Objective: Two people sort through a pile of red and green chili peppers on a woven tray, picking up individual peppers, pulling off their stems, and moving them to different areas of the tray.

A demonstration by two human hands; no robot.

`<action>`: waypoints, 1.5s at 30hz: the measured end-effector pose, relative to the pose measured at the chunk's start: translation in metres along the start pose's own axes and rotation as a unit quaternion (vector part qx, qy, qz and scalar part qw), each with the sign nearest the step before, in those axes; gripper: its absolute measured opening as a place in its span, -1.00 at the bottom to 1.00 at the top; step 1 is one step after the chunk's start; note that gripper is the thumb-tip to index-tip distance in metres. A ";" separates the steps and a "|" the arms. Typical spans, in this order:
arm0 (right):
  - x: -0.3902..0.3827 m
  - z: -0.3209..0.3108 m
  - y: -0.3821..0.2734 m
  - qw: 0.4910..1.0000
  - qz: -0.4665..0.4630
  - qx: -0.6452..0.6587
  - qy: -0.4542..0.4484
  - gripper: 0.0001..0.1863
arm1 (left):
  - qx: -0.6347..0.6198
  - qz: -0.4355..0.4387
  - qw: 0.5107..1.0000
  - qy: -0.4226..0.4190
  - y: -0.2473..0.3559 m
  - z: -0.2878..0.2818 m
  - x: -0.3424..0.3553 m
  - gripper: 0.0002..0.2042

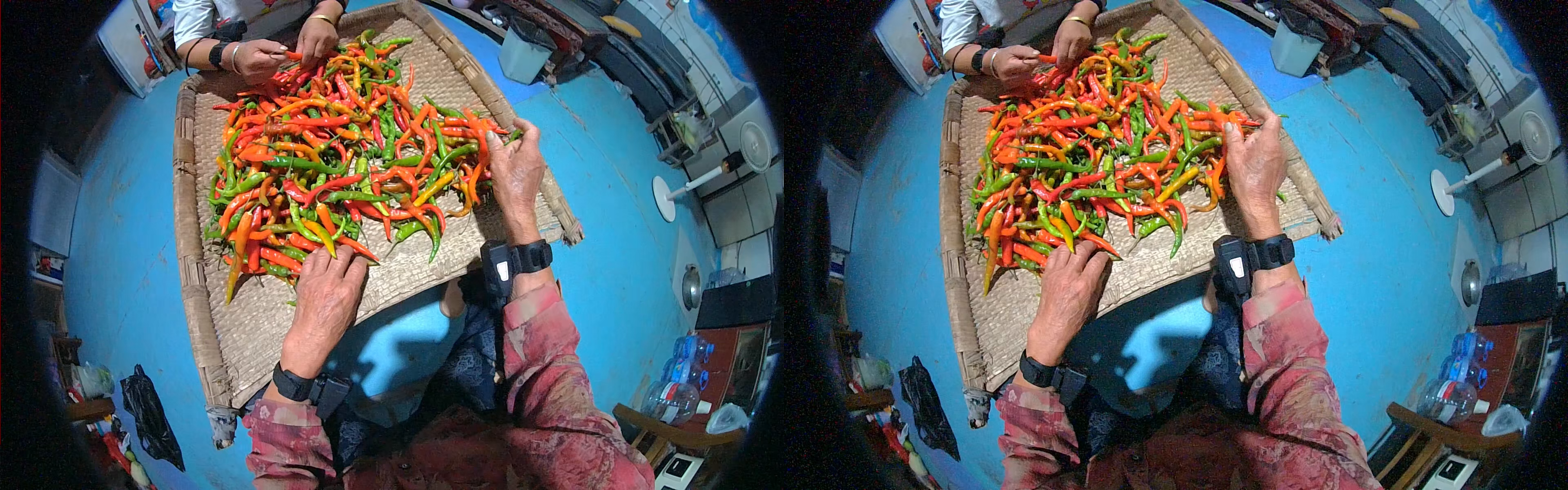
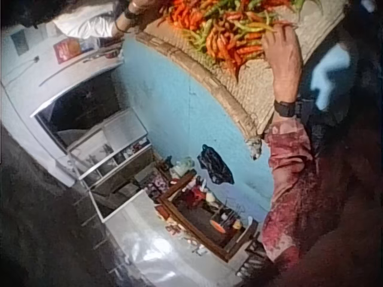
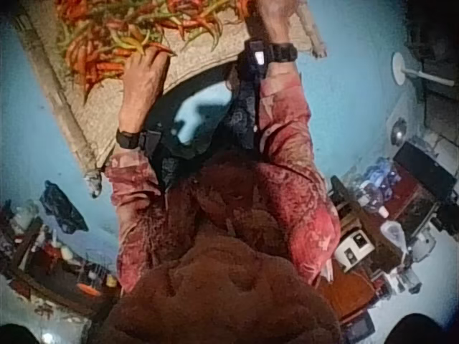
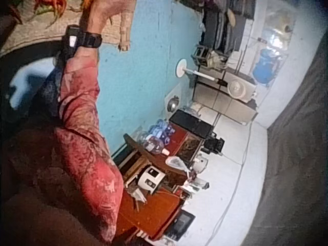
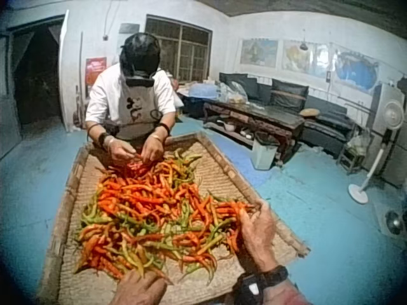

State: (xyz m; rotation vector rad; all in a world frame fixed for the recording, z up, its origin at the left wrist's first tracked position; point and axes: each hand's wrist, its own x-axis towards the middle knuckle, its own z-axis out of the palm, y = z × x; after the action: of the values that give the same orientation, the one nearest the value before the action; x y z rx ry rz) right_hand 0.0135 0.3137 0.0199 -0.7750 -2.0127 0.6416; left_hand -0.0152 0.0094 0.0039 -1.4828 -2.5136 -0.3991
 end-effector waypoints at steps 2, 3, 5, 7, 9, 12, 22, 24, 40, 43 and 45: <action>0.000 -0.003 -0.001 0.999 -0.017 0.023 0.019 -0.61 | 0.002 0.001 1.000 -0.001 0.000 0.002 0.000 -0.77; 0.002 -0.002 -0.002 0.996 -0.074 0.030 0.041 -0.63 | 0.003 0.002 1.000 -0.001 0.000 0.001 0.001 -0.77; -0.001 -0.001 -0.011 0.991 -0.126 0.039 0.029 -0.68 | -0.001 -0.003 1.000 0.001 0.002 0.001 0.002 -0.77; -0.015 0.012 -0.017 0.978 -0.187 0.080 -0.056 -0.68 | 0.013 0.006 1.000 0.010 -0.001 0.004 0.000 -0.78; -0.027 0.018 -0.028 0.948 -0.263 0.089 -0.154 -0.57 | 0.026 0.018 0.999 0.022 -0.001 0.004 0.001 -0.78; -0.045 0.028 -0.041 0.892 -0.322 0.056 -0.312 -0.21 | 0.033 0.015 0.999 0.014 -0.001 0.002 0.001 -0.78; -0.050 0.063 -0.036 0.868 -0.320 -0.087 -0.370 0.07 | -0.029 0.047 0.998 0.035 0.000 0.003 0.001 -0.80; -0.050 0.070 -0.041 0.872 -0.270 -0.093 -0.399 -0.05 | -0.066 0.063 0.995 0.033 0.003 0.004 0.001 -0.80; -0.103 0.059 -0.109 0.866 -0.144 0.380 -0.292 -0.47 | -0.569 -0.231 0.789 -0.030 0.011 0.005 0.001 -0.47; -0.107 0.060 -0.108 0.866 -0.185 0.339 -0.319 -0.42 | -0.528 -0.247 0.812 -0.018 -0.002 0.024 -0.008 -0.46; -0.107 0.058 -0.111 0.833 -0.191 0.355 -0.378 -0.28 | -0.583 -0.263 0.769 0.000 -0.016 0.032 -0.009 -0.51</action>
State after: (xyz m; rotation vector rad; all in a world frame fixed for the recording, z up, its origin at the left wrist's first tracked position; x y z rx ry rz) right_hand -0.0203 0.1524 0.0098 0.4044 -2.2306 1.4882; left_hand -0.0262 0.0056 -0.0312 -0.8270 -2.6639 -2.3573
